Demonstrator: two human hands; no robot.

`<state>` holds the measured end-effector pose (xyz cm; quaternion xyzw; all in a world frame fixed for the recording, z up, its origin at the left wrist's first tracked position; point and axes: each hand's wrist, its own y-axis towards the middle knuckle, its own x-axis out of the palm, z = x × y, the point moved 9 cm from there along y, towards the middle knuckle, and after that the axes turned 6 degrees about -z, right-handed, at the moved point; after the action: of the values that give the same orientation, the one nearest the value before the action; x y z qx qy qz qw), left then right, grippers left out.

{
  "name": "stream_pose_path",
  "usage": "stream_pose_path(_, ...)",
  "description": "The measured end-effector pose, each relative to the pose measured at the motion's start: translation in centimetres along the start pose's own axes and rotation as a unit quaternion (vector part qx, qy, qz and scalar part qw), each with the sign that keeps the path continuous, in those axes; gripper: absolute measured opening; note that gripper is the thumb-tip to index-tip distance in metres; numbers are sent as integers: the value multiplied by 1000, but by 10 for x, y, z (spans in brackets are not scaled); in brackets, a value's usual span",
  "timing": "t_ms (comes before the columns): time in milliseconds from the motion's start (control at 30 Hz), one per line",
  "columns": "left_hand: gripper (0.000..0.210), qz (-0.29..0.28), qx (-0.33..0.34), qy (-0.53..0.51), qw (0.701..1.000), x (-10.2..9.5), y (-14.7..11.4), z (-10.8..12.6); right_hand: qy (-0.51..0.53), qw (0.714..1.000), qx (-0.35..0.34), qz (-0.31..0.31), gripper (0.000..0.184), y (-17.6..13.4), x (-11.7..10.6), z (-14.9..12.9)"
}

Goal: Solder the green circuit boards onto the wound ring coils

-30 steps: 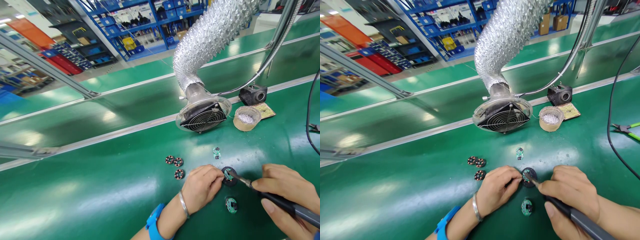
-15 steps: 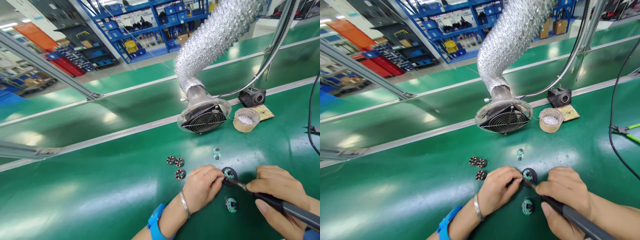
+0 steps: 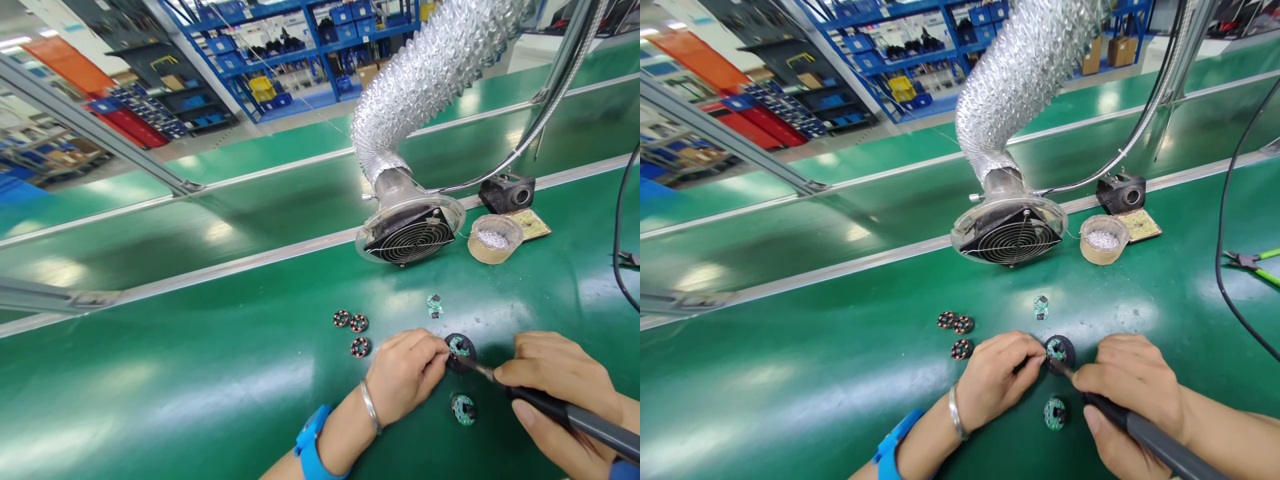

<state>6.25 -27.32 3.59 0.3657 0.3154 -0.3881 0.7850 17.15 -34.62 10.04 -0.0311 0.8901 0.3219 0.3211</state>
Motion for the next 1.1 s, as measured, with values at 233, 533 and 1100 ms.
stream_pose_path(233,10,-2,-4,-1,1000,0,1,0,30,999,28,32,25,-6,-7,6)
stream_pose_path(533,10,1,3,0,1000,-1,2,2,-16,999,2,44,33,-1,-9,7)
stream_pose_path(1100,7,6,-58,-129,990,-1,1,-3,-62,997,13,-42,29,-3,35,33)
